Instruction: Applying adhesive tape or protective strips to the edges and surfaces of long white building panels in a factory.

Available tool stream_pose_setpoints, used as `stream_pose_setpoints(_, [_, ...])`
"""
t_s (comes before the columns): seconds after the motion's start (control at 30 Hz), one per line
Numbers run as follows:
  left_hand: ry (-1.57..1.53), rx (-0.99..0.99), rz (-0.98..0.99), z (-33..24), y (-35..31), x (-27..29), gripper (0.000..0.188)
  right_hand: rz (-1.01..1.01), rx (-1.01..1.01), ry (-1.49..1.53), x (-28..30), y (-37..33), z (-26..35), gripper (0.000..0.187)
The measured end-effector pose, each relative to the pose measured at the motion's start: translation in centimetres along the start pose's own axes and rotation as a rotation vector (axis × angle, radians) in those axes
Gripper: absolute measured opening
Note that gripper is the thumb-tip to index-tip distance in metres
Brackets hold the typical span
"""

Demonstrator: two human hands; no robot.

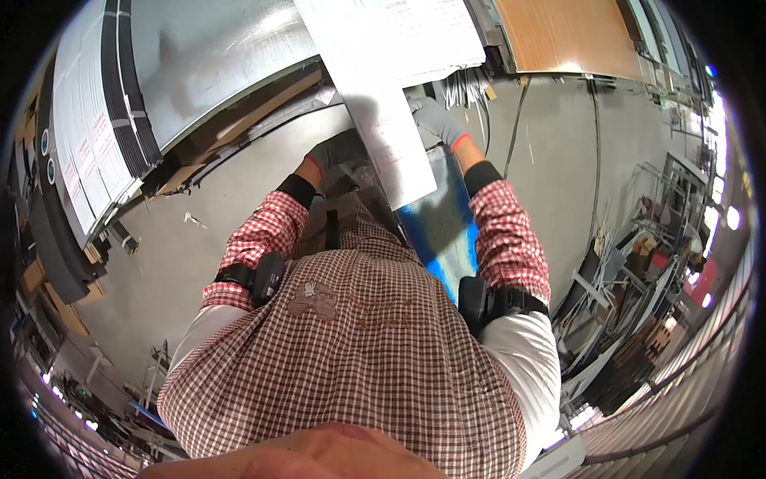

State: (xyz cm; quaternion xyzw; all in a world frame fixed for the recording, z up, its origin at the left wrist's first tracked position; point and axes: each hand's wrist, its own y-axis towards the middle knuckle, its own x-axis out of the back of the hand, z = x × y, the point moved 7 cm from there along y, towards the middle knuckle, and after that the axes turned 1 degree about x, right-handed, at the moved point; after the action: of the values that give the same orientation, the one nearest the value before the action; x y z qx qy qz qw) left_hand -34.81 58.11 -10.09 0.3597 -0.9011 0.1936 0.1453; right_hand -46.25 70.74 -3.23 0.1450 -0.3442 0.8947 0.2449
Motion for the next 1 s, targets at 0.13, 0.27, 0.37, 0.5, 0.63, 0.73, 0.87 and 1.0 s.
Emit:
stream_pose_setpoints(0.13, [0.164, -0.346, -0.161, 1.9, 0.5, -1.7, 0.033, -0.783, 0.006, 0.211, 2.2, -7.6, 9.3, 0.045])
stream_pose_setpoints(0.27, [0.344, -0.207, -0.016, 1.2, 1.9, -2.4, 0.033, -0.561, -0.279, -0.817, -7.2, -9.9, 13.2, 0.099])
stream_pose_setpoints(0.37, [0.532, -0.102, 0.081, 1.1, 2.5, -2.4, 0.033, -0.614, -0.265, -0.819, -7.2, -9.3, 12.4, 0.102])
stream_pose_setpoints(0.5, [0.783, -0.010, 0.241, 0.8, 0.3, -3.1, 0.034, -0.654, -0.278, -0.770, -7.8, -10.1, 12.6, 0.099])
stream_pose_setpoints(0.63, [-0.264, 0.119, -0.345, -1.4, -9.3, -0.2, 0.028, -0.671, -0.289, -0.773, -7.3, -10.5, 11.6, 0.099])
stream_pose_setpoints(0.73, [-0.696, -0.123, -0.331, -10.2, -8.5, 5.5, 0.028, -0.753, -0.156, -0.847, -7.9, -9.7, 9.9, 0.096])
stream_pose_setpoints(0.87, [-0.169, 0.053, -0.548, -13.6, -0.4, 7.3, 0.026, -0.756, 0.132, 0.378, -3.9, -12.0, 9.9, 0.078])
stream_pose_setpoints(1.0, [0.160, 0.113, -0.503, -14.1, -0.5, 5.6, 0.031, -0.695, 0.114, -0.363, 0.4, -14.1, 15.8, 0.046])
